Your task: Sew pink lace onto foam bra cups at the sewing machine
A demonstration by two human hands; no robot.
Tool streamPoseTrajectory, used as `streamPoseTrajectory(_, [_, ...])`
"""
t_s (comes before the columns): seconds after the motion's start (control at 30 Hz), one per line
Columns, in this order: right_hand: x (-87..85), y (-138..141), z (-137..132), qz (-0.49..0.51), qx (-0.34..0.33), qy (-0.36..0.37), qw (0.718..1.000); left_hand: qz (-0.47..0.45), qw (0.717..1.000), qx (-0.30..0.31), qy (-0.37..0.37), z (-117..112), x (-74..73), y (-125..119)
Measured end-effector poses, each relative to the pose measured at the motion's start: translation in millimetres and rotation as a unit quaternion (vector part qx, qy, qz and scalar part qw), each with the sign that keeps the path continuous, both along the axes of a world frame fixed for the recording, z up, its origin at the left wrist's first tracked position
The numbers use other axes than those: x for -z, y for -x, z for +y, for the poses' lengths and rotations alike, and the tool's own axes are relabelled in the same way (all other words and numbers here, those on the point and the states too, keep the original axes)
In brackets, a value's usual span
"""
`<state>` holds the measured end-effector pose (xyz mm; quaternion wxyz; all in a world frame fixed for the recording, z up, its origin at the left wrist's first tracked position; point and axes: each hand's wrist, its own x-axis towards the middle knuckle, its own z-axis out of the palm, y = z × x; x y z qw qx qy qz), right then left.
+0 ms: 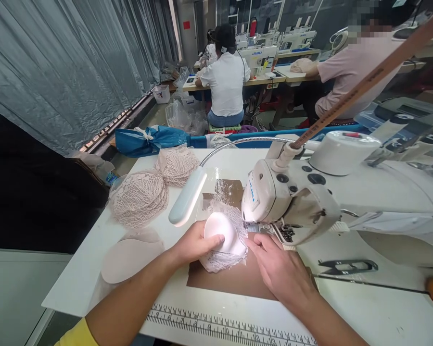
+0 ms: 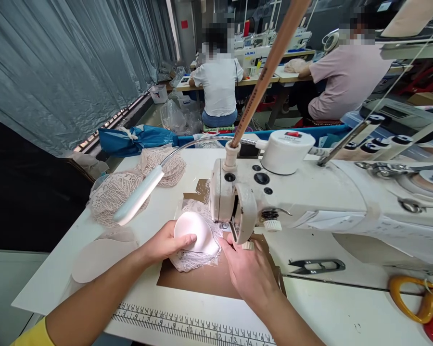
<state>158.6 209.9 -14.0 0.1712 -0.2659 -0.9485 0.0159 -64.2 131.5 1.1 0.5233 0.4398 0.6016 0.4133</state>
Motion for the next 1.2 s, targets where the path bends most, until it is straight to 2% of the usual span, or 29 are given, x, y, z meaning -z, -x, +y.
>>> streamPoseTrajectory(0.27, [6.1,4.7,1.7,-0.006,0.017,-0.071,0.997,-0.010,1.000,-0.021,-0.021,3.0,1.5,1.8])
streamPoseTrajectory(0.43, [7.9,1.2,3.0,0.008,0.041,-0.062,0.997,0.001,0.999,-0.040,-0.027,2.3,4.9,2.9])
streamPoseTrajectory(0.6, [4.5,2.2,3.3,0.007,-0.003,-0.076,0.997,0.002,0.999,-0.032,-0.028,1.8,7.1,4.5])
streamPoseTrajectory(0.7, [4.5,4.0,3.5,0.003,0.006,-0.089,0.996,-0.007,0.999,-0.034,-0.036,2.2,8.0,5.0])
streamPoseTrajectory(0.9, [6.7,1.1,5.0,0.008,0.019,-0.062,0.998,-0.016,0.998,-0.048,-0.041,2.0,5.2,5.0])
streamPoseTrajectory(1.1, [1.8,3.4,4.2,0.018,-0.040,-0.018,0.999,-0.014,0.998,-0.048,-0.046,1.8,1.2,5.5])
streamPoseTrajectory(1.2, [1.9,3.8,2.0,0.005,-0.038,-0.018,0.999,-0.005,0.998,-0.050,-0.044,1.6,2.0,5.9])
